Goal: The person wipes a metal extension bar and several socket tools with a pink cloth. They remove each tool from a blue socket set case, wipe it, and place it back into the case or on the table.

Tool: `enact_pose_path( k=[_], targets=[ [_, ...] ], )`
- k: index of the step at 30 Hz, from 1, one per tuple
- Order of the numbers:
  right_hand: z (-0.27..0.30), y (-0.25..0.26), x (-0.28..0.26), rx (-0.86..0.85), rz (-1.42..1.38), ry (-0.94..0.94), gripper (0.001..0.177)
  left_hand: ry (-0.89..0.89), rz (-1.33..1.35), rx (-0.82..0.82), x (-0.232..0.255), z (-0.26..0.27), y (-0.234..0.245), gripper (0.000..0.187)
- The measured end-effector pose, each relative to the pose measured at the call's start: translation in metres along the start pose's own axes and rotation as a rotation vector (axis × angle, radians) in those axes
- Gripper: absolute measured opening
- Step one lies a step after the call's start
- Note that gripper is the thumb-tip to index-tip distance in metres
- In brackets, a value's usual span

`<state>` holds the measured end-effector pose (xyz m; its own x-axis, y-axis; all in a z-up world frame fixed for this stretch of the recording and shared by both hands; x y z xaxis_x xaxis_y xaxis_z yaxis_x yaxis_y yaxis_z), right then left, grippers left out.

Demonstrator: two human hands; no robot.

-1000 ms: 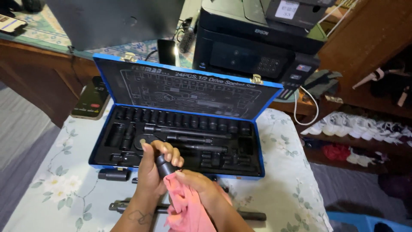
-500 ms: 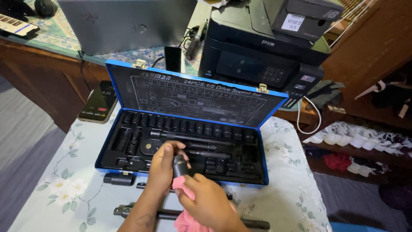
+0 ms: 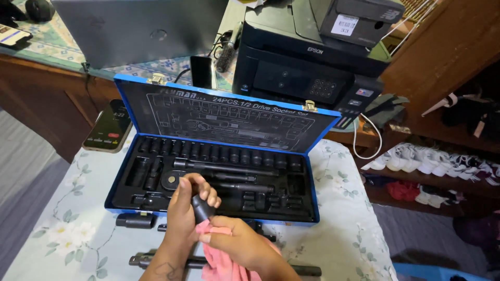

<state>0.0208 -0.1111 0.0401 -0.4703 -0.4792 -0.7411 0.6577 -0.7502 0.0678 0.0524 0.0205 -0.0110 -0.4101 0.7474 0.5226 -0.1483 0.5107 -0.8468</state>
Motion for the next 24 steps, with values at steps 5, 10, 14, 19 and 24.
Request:
enact_pose_path(
  k=[5,10,14,19,24],
  targets=[
    [0.000,-0.010,0.009,-0.241,-0.714,-0.190,0.031,0.031,0.332,-0.302,0.009,0.001,-0.014,0.043],
    [-0.030,-0.016,0.041,-0.481,-0.783,-0.052,0.042,0.031,0.406,-0.469,0.014,0.004,-0.019,0.046],
    [-0.028,0.002,0.023,-0.092,-0.393,0.177,0.036,0.028,-0.155,-0.278,0.013,-0.006,-0.012,0.061],
    [-0.015,0.005,0.009,0.044,-0.034,0.388,0.011,0.163,-0.279,-0.186,0.010,-0.006,-0.008,0.061],
    [0.002,0.018,-0.003,0.374,0.406,0.481,0.043,0.255,-0.282,-0.027,0.007,-0.002,-0.009,0.038]
  ],
)
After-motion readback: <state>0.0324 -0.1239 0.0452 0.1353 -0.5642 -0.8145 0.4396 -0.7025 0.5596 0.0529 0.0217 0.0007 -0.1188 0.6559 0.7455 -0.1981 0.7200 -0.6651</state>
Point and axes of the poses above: each hand's wrist, its own z-axis away from the middle knuckle, its own y-axis out of the back of the hand, x = y × z, the point moved 4 cm from there along -z, towards the middle knuckle, and after that the axes turned 10 degrees about -y, right-handed, at the moved point
